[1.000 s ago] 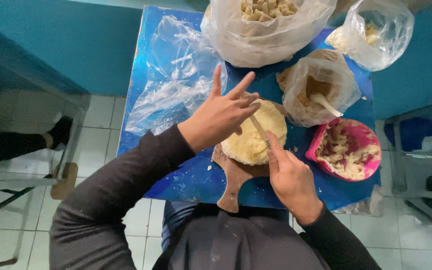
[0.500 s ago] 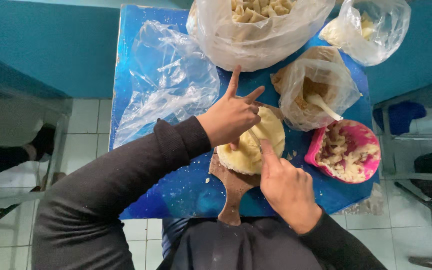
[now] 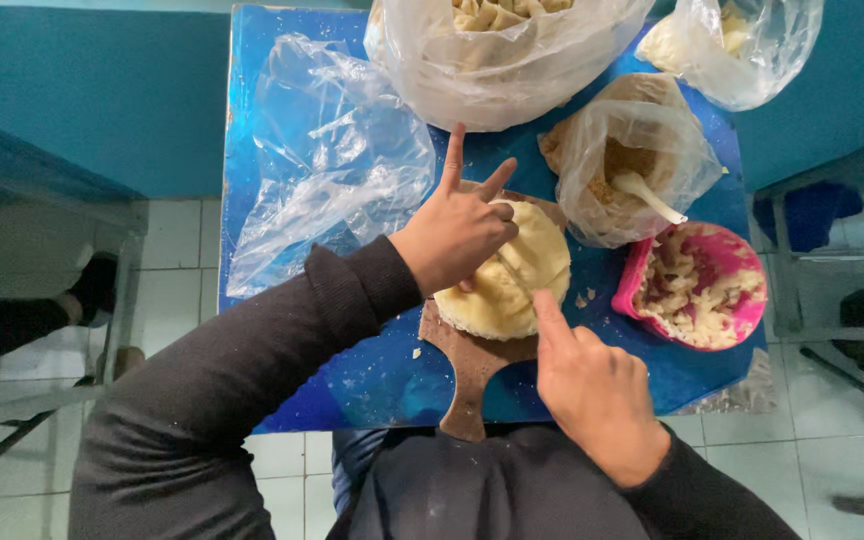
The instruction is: The person peels a thin outer layer off a large round pastry, cuts the pastry into wedge pieces with a knife on a wooden board, and spoons a crumbly filling from a plastic bag into the pieces, placing filled pieces aside and discarding scraps into a pink bowl.
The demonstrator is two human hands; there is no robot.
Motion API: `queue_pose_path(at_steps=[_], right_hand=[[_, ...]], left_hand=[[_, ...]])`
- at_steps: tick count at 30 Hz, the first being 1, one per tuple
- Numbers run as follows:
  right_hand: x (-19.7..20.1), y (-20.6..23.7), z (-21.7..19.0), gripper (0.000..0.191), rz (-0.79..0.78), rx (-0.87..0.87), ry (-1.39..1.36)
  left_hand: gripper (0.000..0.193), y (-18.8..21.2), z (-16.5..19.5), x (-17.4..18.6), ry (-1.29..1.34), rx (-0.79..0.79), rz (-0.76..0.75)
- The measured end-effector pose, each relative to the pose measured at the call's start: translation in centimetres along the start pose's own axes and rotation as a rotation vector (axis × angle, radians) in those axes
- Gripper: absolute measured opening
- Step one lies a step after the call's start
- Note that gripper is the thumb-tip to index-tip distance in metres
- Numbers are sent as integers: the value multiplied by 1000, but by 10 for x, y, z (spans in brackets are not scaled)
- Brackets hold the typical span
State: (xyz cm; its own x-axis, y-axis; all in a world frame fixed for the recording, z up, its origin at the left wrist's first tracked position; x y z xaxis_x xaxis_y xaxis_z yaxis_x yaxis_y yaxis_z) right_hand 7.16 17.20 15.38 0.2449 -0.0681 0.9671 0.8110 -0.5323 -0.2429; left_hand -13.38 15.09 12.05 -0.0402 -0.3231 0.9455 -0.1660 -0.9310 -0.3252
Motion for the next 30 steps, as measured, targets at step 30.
queue_pose_path(at_steps=[30], right_hand=[[-27, 14, 10, 48, 165, 15, -125]], left_hand=[[75, 3, -7, -12, 32, 112, -117]])
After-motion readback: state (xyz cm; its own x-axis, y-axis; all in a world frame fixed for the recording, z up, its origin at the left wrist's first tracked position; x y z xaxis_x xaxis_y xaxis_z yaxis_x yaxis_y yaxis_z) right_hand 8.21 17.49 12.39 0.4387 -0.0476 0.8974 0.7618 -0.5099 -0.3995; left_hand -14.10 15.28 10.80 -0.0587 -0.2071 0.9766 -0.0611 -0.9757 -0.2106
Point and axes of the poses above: each hand's wrist, its own y-axis away from the middle knuckle, its own x-axis out of the back of the hand, z = x × y, the point moved 3 cm from there along -y, towards the middle knuckle, and after that the axes turned 12 degrees about z, right-handed, at the moved point
